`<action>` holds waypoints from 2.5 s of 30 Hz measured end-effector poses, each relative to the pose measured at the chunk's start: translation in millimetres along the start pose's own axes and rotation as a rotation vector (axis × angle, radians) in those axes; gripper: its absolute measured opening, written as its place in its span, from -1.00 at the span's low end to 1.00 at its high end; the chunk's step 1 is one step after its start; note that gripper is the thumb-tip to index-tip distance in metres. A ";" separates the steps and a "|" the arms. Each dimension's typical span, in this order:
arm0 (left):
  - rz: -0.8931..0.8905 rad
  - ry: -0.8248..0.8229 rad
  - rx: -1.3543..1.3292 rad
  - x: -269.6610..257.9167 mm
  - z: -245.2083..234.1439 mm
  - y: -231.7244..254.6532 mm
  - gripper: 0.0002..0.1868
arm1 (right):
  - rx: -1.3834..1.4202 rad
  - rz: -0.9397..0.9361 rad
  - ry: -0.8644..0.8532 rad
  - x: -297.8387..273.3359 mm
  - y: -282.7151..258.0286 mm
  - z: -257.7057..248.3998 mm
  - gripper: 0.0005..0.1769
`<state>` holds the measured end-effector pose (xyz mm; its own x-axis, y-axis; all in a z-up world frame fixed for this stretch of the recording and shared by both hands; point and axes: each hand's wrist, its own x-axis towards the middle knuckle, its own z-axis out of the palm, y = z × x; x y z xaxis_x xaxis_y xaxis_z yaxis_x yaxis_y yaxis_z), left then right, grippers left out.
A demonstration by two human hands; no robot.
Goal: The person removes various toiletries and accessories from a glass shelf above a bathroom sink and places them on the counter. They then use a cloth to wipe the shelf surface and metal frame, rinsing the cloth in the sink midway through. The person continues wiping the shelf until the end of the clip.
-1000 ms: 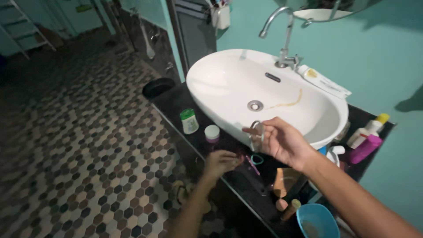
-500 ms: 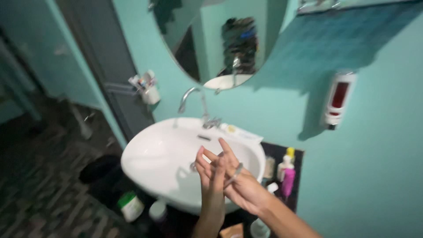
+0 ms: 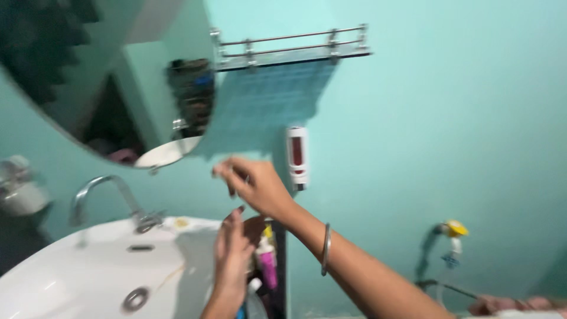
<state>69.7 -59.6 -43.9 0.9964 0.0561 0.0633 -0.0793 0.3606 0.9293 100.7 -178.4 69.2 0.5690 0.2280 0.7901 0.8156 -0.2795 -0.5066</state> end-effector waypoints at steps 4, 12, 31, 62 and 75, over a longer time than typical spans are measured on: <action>-0.177 -0.150 0.096 34.6 0.9 -54.8 -0.42 | -0.828 -0.241 -0.157 -79.0 29.8 -78.3 -0.70; -0.532 -0.601 0.222 31.3 94.5 -254.6 -0.53 | -0.294 0.789 0.371 -271.2 3.1 -239.7 -0.79; -0.689 -0.779 0.425 -215.8 254.5 -351.6 -0.54 | -0.903 0.960 0.276 -536.6 -56.1 -344.9 -0.74; 0.424 -0.217 -0.061 -14.8 131.8 144.4 -0.63 | 0.436 0.430 0.171 -14.0 -74.3 -149.9 -0.34; 0.503 -0.106 0.970 80.2 77.2 181.5 -0.42 | 0.263 0.728 0.524 17.4 30.6 -220.4 -0.45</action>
<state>137.4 -61.5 157.9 0.8579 -0.1051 0.5029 -0.4664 -0.5697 0.6767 112.4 -388.6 143.5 0.8813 -0.3880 0.2697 0.3111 0.0468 -0.9492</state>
